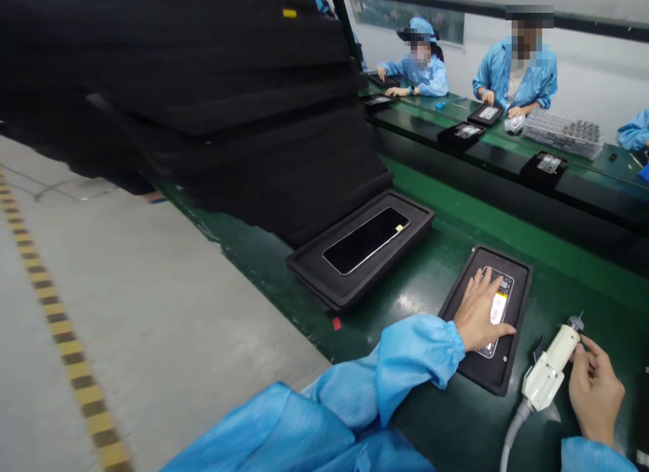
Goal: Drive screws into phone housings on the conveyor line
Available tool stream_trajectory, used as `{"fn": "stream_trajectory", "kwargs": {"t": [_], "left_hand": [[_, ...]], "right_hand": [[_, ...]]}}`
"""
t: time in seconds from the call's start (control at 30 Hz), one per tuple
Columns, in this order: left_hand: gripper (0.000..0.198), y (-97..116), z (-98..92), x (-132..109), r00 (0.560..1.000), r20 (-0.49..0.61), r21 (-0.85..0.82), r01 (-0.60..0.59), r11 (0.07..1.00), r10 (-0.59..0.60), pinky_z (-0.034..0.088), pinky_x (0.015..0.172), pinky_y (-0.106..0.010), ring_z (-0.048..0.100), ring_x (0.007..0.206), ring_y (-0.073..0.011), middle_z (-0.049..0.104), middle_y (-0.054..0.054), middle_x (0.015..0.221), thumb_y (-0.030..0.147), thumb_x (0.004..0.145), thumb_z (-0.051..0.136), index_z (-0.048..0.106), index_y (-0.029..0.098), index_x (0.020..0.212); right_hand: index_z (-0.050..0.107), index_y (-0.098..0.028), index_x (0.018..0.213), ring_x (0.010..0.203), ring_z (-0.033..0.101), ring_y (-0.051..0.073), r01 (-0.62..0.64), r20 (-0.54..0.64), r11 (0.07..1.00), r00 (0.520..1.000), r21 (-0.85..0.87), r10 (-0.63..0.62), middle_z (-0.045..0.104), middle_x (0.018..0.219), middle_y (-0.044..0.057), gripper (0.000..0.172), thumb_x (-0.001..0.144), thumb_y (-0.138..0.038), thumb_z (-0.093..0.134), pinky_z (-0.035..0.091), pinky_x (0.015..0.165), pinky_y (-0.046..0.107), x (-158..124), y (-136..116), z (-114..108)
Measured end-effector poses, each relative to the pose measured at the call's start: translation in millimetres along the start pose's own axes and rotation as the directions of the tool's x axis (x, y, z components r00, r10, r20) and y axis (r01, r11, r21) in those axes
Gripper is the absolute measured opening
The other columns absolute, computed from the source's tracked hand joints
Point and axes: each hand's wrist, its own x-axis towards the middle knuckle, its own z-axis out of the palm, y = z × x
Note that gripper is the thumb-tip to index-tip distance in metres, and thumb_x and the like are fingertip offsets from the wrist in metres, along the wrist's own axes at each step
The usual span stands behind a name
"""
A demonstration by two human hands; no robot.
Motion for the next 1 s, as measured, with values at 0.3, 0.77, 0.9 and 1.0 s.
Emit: {"fn": "stream_trajectory", "kwargs": {"t": [0.3,0.77,0.9,1.0], "left_hand": [[0.078,-10.3,-22.6,4.7,0.988,-0.144,-0.582,-0.045,0.812,-0.048,0.025,0.117,-0.047,0.038,0.135,-0.03,0.041,-0.014,0.146,0.007,0.054,0.06,0.05,0.016,0.13],[0.06,-42.1,-65.1,-39.2,0.96,-0.249,-0.19,0.081,0.978,-0.128,0.019,0.119,-0.046,0.031,0.139,-0.0276,0.039,-0.015,0.146,0.045,0.081,0.056,0.052,0.013,0.131],[0.057,-55.4,-54.7,-73.1,0.987,-0.095,0.153,0.142,0.978,-0.128,0.01,0.117,-0.058,0.015,0.143,-0.0312,0.03,-0.016,0.15,0.04,0.084,0.052,0.05,0.011,0.132],[0.044,-51.9,-46.5,-79.0,0.983,-0.161,0.102,0.103,0.989,-0.085,0.016,0.116,-0.057,0.027,0.141,-0.0286,0.047,-0.013,0.142,0.025,0.086,0.044,0.054,0.017,0.128]], "right_hand": [[0.065,-0.014,0.102,0.065,0.066,0.023,-0.046,0.047,0.999,0.998,0.027,0.045,0.069,0.069,0.009,0.066,0.074,-0.068,0.04,0.049,0.061,0.029,1.9,5.5,5.7],[0.062,-0.01,0.109,0.062,0.066,0.018,-0.016,-0.15,0.958,0.987,0.287,0.061,0.07,0.078,0.01,0.066,0.079,-0.068,0.053,0.054,0.06,0.027,-5.8,-1.3,3.9],[0.06,-0.009,0.109,0.064,0.066,0.018,-0.01,-0.089,0.854,0.994,0.52,0.066,0.071,0.081,0.01,0.058,0.078,-0.058,0.064,0.056,0.056,0.026,-18.1,-19.2,19.1],[0.057,-0.014,0.107,0.08,0.069,0.021,-0.11,0.136,0.743,0.99,0.66,0.026,0.07,0.094,0.009,0.057,0.071,-0.056,0.072,0.059,0.06,0.027,-25.3,-28.9,44.0]]}}
